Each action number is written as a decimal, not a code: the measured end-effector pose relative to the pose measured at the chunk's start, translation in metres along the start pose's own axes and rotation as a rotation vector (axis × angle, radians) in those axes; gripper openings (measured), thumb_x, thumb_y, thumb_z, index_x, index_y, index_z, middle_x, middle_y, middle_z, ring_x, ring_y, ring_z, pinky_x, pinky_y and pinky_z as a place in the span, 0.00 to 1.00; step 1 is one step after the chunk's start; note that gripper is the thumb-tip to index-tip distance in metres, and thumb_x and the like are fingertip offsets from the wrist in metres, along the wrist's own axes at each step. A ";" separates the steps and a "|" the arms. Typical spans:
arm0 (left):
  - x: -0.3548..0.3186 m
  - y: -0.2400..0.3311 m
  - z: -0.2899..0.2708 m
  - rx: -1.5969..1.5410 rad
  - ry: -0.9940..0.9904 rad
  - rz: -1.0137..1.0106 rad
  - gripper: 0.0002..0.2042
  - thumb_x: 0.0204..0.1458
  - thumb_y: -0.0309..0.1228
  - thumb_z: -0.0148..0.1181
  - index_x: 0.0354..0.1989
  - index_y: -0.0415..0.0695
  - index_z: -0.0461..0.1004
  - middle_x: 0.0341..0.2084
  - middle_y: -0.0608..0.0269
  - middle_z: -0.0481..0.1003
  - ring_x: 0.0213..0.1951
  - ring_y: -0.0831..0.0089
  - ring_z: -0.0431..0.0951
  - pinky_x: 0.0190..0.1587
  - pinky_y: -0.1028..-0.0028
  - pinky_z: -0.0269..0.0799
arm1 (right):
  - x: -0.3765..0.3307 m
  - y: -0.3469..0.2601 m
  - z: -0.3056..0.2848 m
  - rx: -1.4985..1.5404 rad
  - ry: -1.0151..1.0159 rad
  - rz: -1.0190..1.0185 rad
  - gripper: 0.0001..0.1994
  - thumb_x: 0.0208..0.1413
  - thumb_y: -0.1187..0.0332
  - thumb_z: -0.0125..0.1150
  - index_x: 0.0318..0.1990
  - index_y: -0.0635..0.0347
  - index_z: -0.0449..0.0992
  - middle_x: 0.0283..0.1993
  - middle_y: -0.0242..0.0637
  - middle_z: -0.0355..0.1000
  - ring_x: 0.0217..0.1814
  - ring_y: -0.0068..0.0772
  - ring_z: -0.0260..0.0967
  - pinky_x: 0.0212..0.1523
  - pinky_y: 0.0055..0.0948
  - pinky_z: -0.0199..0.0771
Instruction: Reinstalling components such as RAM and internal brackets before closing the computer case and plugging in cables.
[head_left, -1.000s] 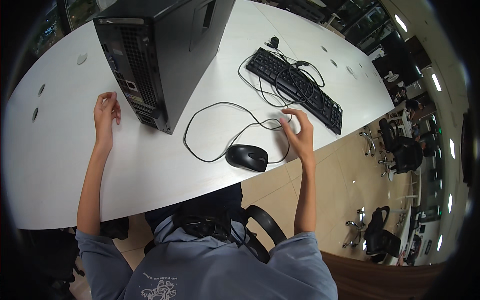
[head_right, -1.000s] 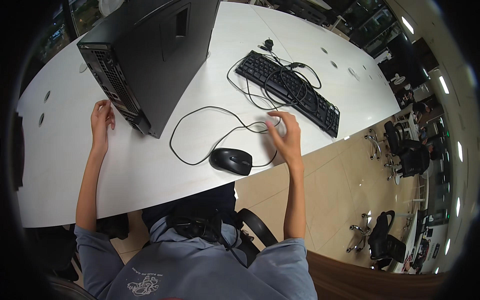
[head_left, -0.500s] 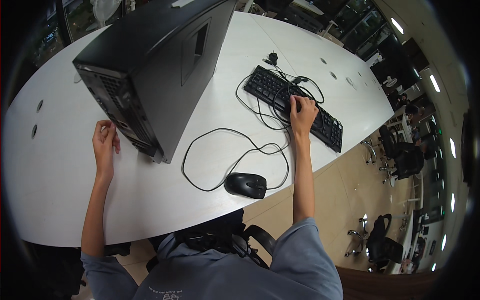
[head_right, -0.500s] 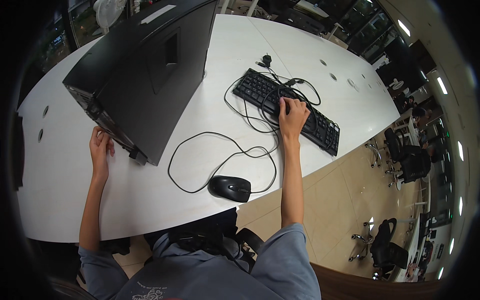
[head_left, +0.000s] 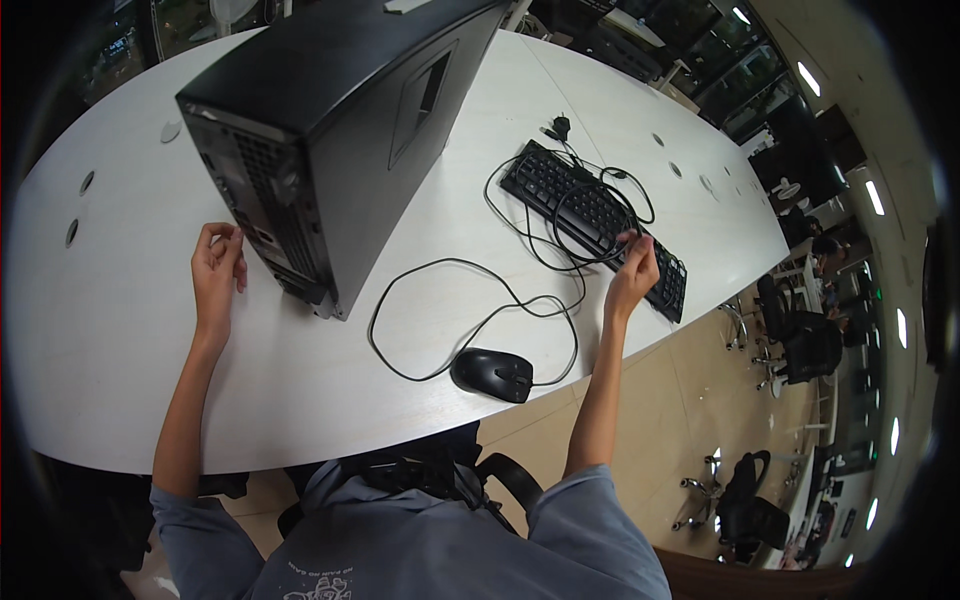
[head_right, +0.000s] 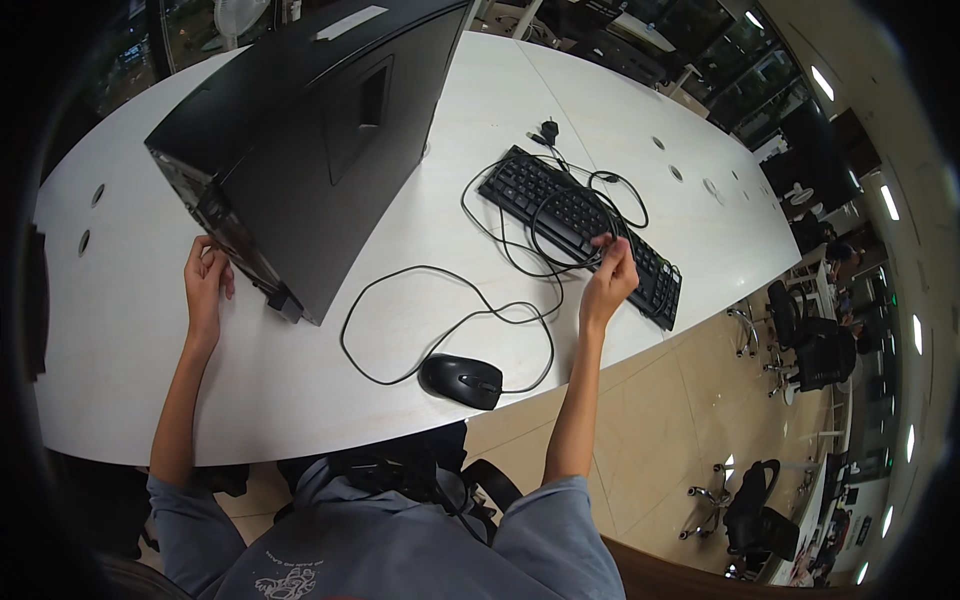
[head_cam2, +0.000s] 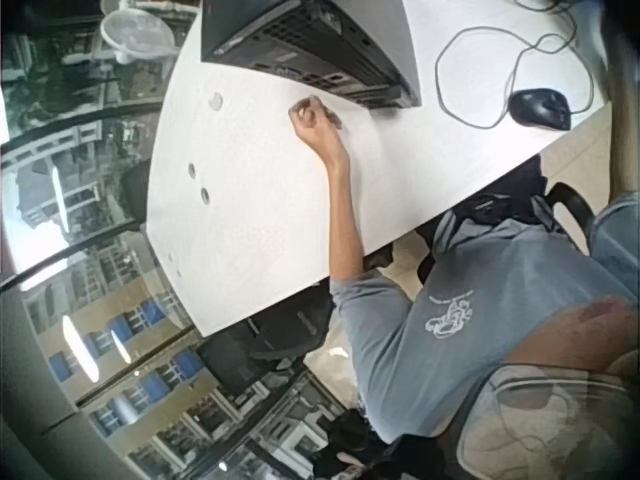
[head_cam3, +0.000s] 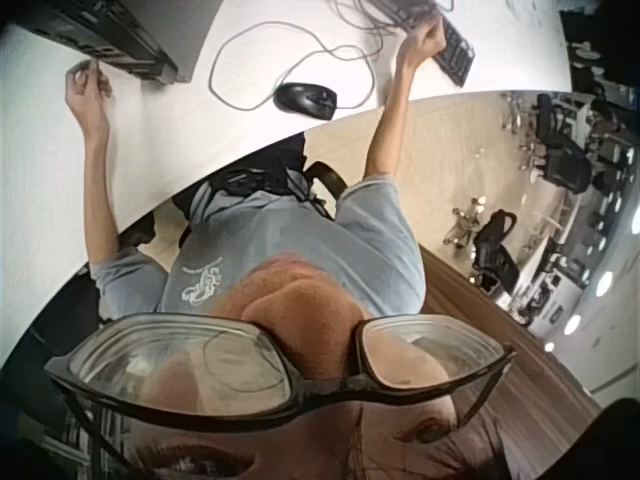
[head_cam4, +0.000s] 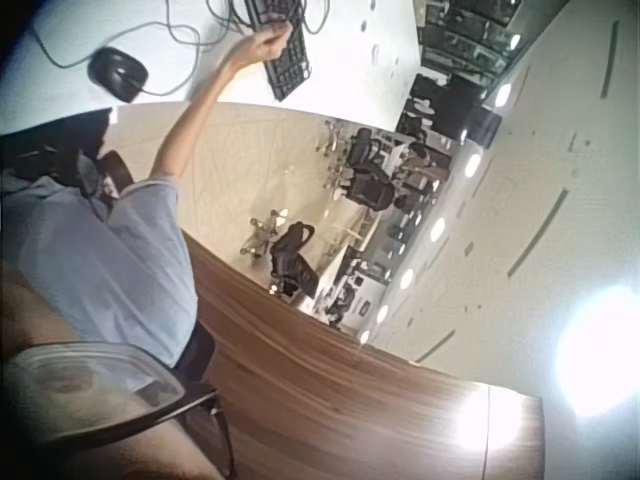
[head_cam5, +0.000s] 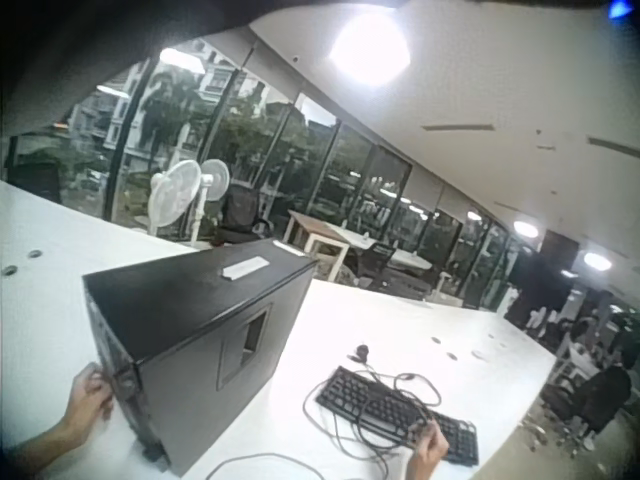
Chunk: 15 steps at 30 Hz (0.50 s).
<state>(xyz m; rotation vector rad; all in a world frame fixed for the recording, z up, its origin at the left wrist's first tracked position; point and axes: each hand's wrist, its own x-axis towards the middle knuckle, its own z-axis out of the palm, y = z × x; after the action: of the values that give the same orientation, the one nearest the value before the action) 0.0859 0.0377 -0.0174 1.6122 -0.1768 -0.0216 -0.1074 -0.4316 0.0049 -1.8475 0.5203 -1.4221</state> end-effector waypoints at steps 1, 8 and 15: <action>0.000 0.002 0.001 -0.009 0.034 0.028 0.08 0.65 0.35 0.53 0.41 0.43 0.68 0.17 0.73 0.63 0.19 0.85 0.61 0.20 0.82 0.56 | -0.007 0.004 -0.003 0.012 -0.042 -0.016 0.21 0.71 0.59 0.45 0.33 0.67 0.75 0.26 0.26 0.65 0.27 0.16 0.52 0.28 0.20 0.51; -0.045 0.021 0.005 -0.096 0.318 0.746 0.05 0.65 0.28 0.50 0.38 0.40 0.65 0.18 0.71 0.63 0.19 0.84 0.55 0.22 0.82 0.51 | -0.092 -0.058 -0.039 0.307 -0.107 0.041 0.16 0.70 0.61 0.48 0.33 0.63 0.71 0.24 0.30 0.67 0.29 0.22 0.56 0.36 0.23 0.57; -0.158 0.080 0.095 -0.132 -0.632 0.195 0.16 0.68 0.37 0.43 0.53 0.39 0.70 0.40 0.53 0.75 0.44 0.68 0.76 0.50 0.70 0.69 | -0.131 -0.127 -0.049 0.056 -0.545 -0.401 0.03 0.47 0.70 0.64 0.27 0.57 0.77 0.24 0.26 0.70 0.33 0.30 0.62 0.49 0.36 0.52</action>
<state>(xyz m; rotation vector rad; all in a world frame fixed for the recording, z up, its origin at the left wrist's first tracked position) -0.0900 -0.0399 0.0424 1.4062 -0.8018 -0.3868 -0.2080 -0.2726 0.0214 -2.2584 -0.1687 -1.0761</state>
